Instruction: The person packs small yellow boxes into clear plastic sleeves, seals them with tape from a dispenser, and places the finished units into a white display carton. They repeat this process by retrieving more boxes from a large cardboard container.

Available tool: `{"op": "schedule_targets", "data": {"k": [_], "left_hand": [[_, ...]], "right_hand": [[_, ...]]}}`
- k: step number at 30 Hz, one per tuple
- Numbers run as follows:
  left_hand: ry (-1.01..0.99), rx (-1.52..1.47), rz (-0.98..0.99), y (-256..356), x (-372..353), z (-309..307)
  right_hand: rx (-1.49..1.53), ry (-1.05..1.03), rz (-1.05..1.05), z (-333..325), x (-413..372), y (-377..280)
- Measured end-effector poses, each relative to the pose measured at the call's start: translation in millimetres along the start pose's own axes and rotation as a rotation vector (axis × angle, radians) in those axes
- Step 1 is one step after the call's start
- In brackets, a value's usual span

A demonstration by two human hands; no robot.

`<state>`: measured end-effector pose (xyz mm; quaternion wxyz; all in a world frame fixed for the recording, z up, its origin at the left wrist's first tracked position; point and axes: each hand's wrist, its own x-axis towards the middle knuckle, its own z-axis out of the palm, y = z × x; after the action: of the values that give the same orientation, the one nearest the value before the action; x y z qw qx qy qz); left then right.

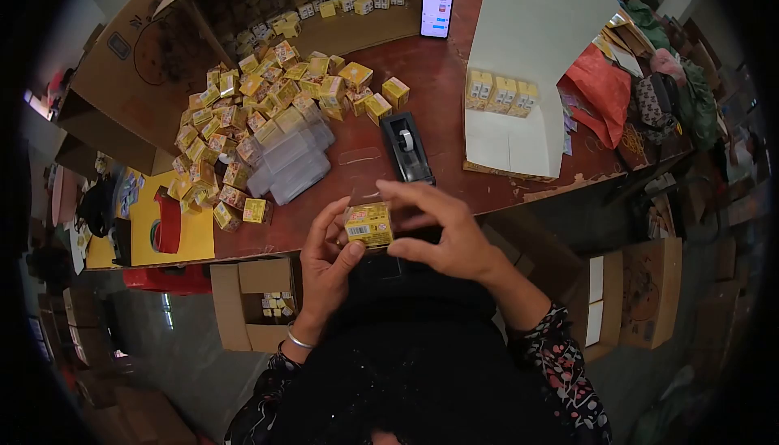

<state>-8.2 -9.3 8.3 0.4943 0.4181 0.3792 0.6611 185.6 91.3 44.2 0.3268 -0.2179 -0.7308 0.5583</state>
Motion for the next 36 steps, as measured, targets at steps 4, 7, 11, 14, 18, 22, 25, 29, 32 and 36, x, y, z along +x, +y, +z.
{"op": "schedule_targets", "data": {"k": [4,7,11,14,18,22,25,29,32,36], "left_hand": [[-0.059,0.0,-0.067,-15,-10,-2],[-0.08,0.024,-0.056,-27,-19,-8],[-0.045,0.078,-0.084,-47,-35,-20],[0.038,-0.056,-0.139,-54,-46,-19],[0.016,0.01,-0.195,-50,-53,-24],[-0.03,0.022,-0.173,-49,-57,-25],[-0.055,0.067,-0.158,-42,-55,-22],[-0.085,0.161,-0.224,-29,-48,-24],[-0.08,0.281,-0.211,-16,-41,-17],[-0.045,0.399,-0.153,-17,-36,-16]], "right_hand": [[0.214,0.16,0.049,34,-22,30],[0.167,0.195,0.013,41,-30,40],[0.271,0.181,0.107,53,-47,52],[0.378,0.219,0.133,63,-57,62],[0.374,0.15,0.165,63,-62,68],[0.291,0.029,0.088,51,-58,68],[0.311,-0.011,0.243,47,-55,51],[0.219,-0.02,0.275,43,-50,42],[0.101,-0.058,0.277,36,-45,34],[0.073,-0.036,0.274,32,-37,34]]}}
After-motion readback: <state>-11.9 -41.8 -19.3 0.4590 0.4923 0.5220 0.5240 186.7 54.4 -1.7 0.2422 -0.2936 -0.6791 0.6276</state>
